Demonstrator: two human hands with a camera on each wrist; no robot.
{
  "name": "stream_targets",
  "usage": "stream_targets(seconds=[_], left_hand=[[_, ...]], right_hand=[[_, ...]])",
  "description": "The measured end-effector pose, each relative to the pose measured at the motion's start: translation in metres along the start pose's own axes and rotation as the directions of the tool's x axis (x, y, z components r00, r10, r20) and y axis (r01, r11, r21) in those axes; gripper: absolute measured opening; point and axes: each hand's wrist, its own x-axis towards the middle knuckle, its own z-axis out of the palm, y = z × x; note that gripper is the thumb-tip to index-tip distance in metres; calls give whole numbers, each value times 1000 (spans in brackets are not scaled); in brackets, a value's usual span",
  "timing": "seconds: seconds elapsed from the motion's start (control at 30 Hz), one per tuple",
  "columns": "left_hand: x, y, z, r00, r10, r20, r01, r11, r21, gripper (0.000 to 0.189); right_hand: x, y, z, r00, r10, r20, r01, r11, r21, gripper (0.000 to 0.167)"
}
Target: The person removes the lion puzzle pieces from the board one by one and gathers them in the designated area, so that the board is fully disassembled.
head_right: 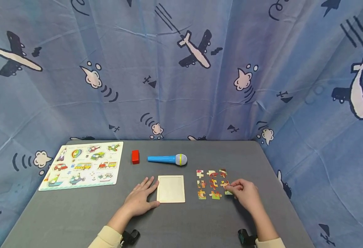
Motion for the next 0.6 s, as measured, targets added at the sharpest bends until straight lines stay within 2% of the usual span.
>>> stream_targets(seconds=[0.1,0.23,0.47,0.6], left_hand=[[0,-1,1,1000,-4,8,4,1000,-3,81],[-1,-1,2,1000,-5,14,5,1000,-3,81],[0,0,2,1000,3,-2,-3,1000,-2,81],[0,-1,2,1000,7,-5,-7,1000,-10,81]], right_hand=[[1,11,3,998,35,46,-34,999,-21,26],[4,18,9,998,40,54,-36,997,-68,25],[8,18,14,998,36,52,-27,985,-173,26],[8,16,13,998,44,45,-35,984,-175,26]])
